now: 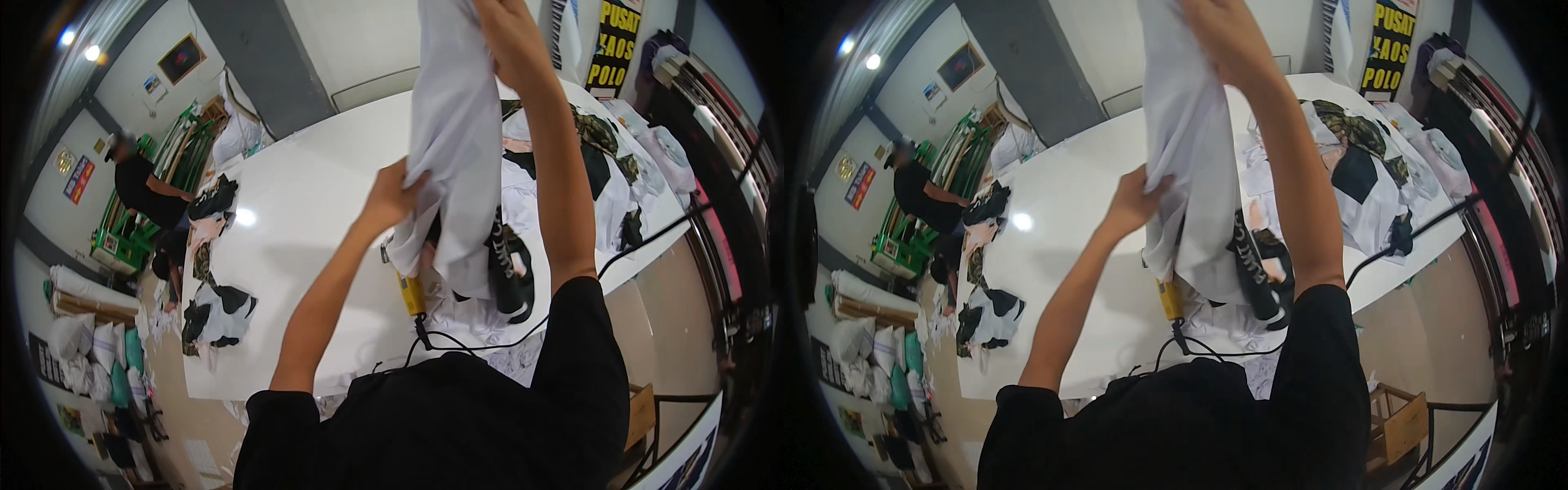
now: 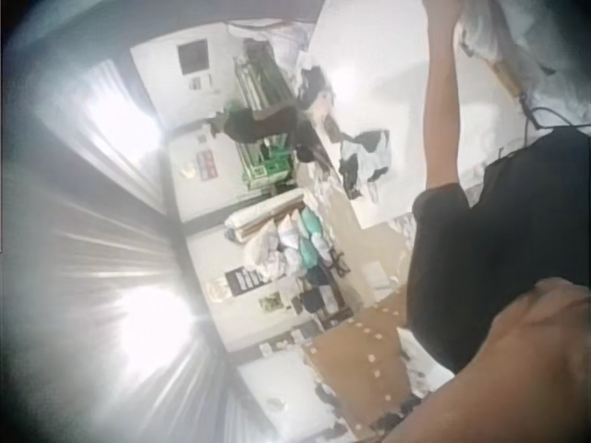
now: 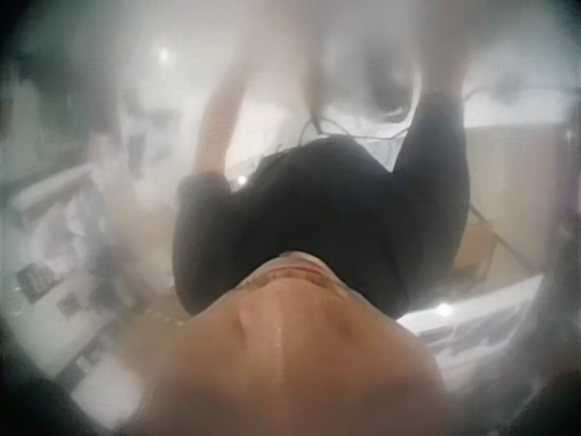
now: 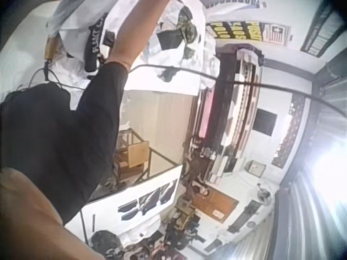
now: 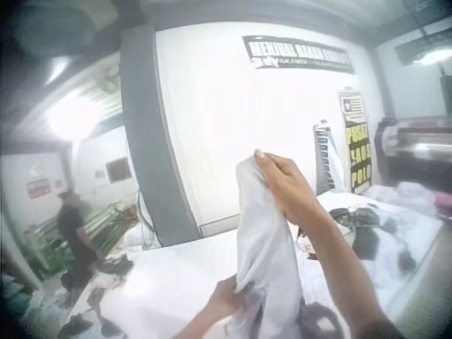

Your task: The person lays out several printed fabric pieces on a large white table and uses a handheld electric fabric cutter to trim away the excess white border from each piece.

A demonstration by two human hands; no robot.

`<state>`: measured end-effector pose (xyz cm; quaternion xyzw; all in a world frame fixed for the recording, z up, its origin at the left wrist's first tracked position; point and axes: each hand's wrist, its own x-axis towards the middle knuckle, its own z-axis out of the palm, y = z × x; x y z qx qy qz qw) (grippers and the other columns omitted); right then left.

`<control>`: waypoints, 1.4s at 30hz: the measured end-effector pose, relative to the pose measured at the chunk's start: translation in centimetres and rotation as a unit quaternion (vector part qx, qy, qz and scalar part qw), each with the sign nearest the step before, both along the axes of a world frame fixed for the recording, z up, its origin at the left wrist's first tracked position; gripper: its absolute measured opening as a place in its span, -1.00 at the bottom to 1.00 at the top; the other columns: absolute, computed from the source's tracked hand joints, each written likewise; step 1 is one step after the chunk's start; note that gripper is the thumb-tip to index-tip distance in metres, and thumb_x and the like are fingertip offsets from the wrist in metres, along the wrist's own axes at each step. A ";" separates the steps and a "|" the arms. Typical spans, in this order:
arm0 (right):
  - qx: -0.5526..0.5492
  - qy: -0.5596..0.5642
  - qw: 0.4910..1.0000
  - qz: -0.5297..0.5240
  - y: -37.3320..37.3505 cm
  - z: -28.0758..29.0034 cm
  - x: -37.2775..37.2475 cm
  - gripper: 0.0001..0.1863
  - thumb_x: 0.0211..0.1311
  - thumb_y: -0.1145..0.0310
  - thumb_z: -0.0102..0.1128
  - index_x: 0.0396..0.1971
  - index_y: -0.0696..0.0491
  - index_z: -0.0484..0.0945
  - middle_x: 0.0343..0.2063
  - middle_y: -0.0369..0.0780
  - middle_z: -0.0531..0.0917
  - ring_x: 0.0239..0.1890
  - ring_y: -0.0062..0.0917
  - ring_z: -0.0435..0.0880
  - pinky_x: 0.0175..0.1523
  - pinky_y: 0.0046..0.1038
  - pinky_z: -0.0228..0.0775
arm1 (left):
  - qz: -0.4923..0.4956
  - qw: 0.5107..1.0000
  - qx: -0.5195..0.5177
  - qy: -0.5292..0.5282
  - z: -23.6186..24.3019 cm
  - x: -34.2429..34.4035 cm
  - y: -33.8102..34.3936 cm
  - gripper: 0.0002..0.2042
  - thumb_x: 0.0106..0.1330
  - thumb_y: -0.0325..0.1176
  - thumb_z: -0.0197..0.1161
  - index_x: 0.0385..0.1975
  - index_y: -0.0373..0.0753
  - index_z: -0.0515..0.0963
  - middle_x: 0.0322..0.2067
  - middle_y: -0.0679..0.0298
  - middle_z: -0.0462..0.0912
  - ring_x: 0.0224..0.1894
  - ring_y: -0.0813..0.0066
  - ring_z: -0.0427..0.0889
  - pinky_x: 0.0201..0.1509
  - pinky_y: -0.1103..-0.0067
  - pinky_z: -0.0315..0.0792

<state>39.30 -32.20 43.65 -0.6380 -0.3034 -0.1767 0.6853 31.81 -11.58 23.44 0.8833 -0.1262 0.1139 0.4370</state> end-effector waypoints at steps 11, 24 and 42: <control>-0.185 -0.120 0.913 -0.342 -12.7 2.7 7.7 -0.53 0.52 0.08 0.14 -0.25 0.28 0.65 -0.54 -0.22 0.56 -0.37 -0.59 0.48 -0.24 -0.36 0.37 | 0.206 0.911 -0.335 -0.124 18.2 4.8 22.9 -0.66 0.47 -0.27 -0.03 0.01 -0.32 0.60 -0.17 0.16 0.69 -0.14 0.41 0.66 0.00 0.40 0.54; 0.112 0.116 0.854 -0.494 -44.0 -0.4 27.1 -0.30 0.26 -0.01 0.25 0.27 0.17 0.52 0.18 -0.07 0.63 0.19 -0.31 0.64 0.19 -0.35 0.49 | 0.665 0.686 0.011 -0.296 25.7 -22.7 66.9 -0.24 0.41 0.21 0.09 0.06 -0.58 0.56 -0.09 -0.20 0.70 -0.02 -0.08 0.69 0.03 0.20 0.52; -0.605 0.030 0.430 -0.670 -48.0 -6.9 26.1 -0.38 0.05 0.32 0.45 0.13 0.26 0.52 0.13 0.17 0.59 0.11 0.00 0.66 0.21 -0.15 0.56 | 0.640 0.748 -0.141 -0.104 25.9 -36.6 70.3 -0.46 0.49 -0.02 0.07 0.25 -0.36 0.47 0.09 0.06 0.63 0.08 0.24 0.63 0.05 0.42 0.57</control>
